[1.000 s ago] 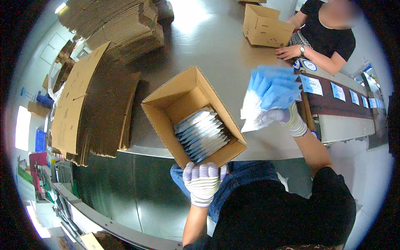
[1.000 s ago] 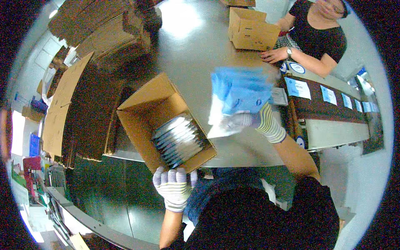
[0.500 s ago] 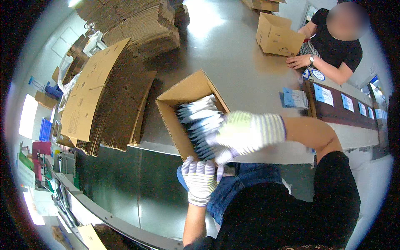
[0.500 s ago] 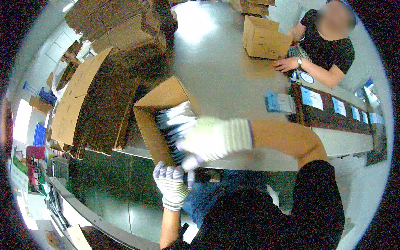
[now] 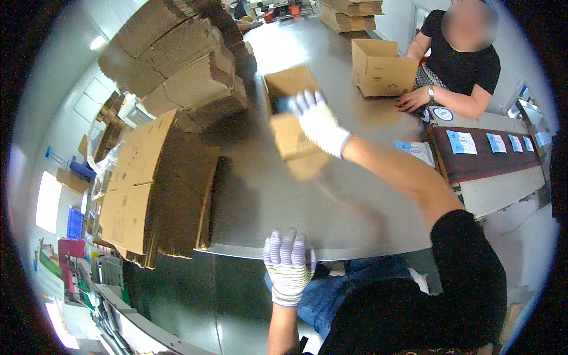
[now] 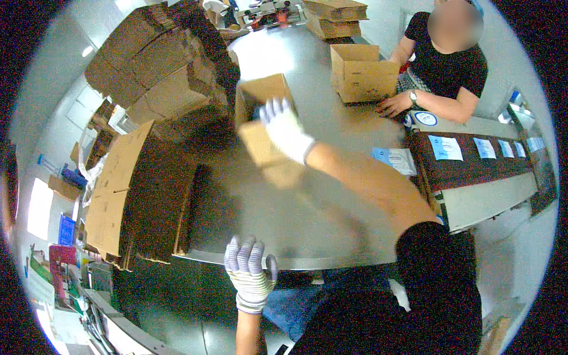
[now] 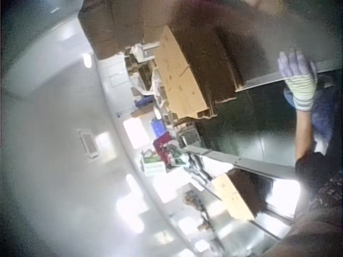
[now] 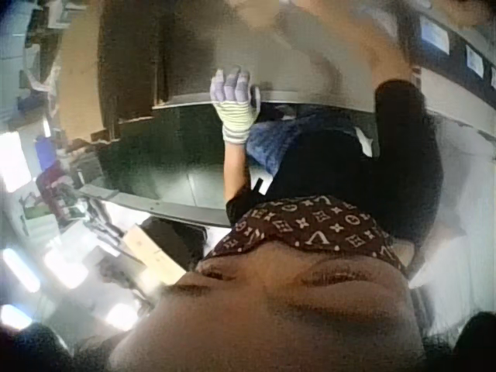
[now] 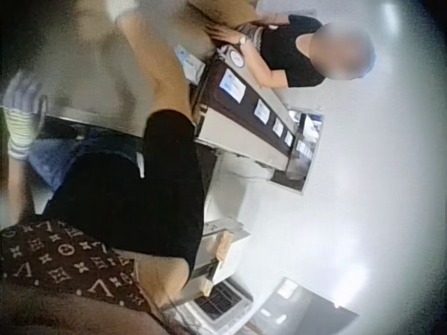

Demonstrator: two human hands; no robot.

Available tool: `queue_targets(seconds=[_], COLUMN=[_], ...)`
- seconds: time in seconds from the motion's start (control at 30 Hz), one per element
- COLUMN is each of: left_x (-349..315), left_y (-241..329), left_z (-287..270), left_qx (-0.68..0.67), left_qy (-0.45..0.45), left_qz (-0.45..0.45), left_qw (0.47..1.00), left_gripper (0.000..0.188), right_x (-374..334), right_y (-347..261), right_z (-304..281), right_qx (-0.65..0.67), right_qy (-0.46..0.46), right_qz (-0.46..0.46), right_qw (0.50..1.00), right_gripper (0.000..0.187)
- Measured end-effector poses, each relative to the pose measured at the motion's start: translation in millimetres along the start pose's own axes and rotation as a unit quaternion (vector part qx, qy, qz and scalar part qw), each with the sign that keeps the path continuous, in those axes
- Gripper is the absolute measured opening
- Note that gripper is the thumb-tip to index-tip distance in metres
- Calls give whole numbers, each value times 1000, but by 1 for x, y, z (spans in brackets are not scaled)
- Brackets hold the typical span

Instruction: The person picks up stacks of blue packaged items and places them into cardboard boxes on a metal table.

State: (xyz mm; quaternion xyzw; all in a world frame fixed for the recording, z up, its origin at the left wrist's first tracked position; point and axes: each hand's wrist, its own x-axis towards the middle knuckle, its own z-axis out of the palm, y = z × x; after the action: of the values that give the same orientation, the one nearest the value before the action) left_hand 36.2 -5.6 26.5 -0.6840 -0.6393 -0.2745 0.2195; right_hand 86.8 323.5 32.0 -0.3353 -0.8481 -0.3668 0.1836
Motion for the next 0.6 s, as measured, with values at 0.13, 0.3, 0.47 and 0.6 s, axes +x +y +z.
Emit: queue_targets(seconds=[0.13, 0.3, 0.47, 0.6], left_x=[-30, -42, -4, 8], left_y=[-19, -67, -124, -167], left_z=[-14, -52, -110, -144], left_qx=[72, 210, 369, 408], left_qy=[-30, -1, 141, 132], left_qz=[-62, -107, -139, -232], left_qw=[995, 972, 908, 873], left_gripper=[44, 42, 61, 56], right_x=[25, -106, -176, -195], right_y=[-36, -120, -110, -105], right_z=[-24, -34, -32, -41], right_qx=[232, 399, 431, 435], right_qy=[-168, -279, -176, -177], right_qz=[10, -150, -63, -107], right_qw=[958, 860, 883, 876], right_gripper=[81, 71, 56, 55])
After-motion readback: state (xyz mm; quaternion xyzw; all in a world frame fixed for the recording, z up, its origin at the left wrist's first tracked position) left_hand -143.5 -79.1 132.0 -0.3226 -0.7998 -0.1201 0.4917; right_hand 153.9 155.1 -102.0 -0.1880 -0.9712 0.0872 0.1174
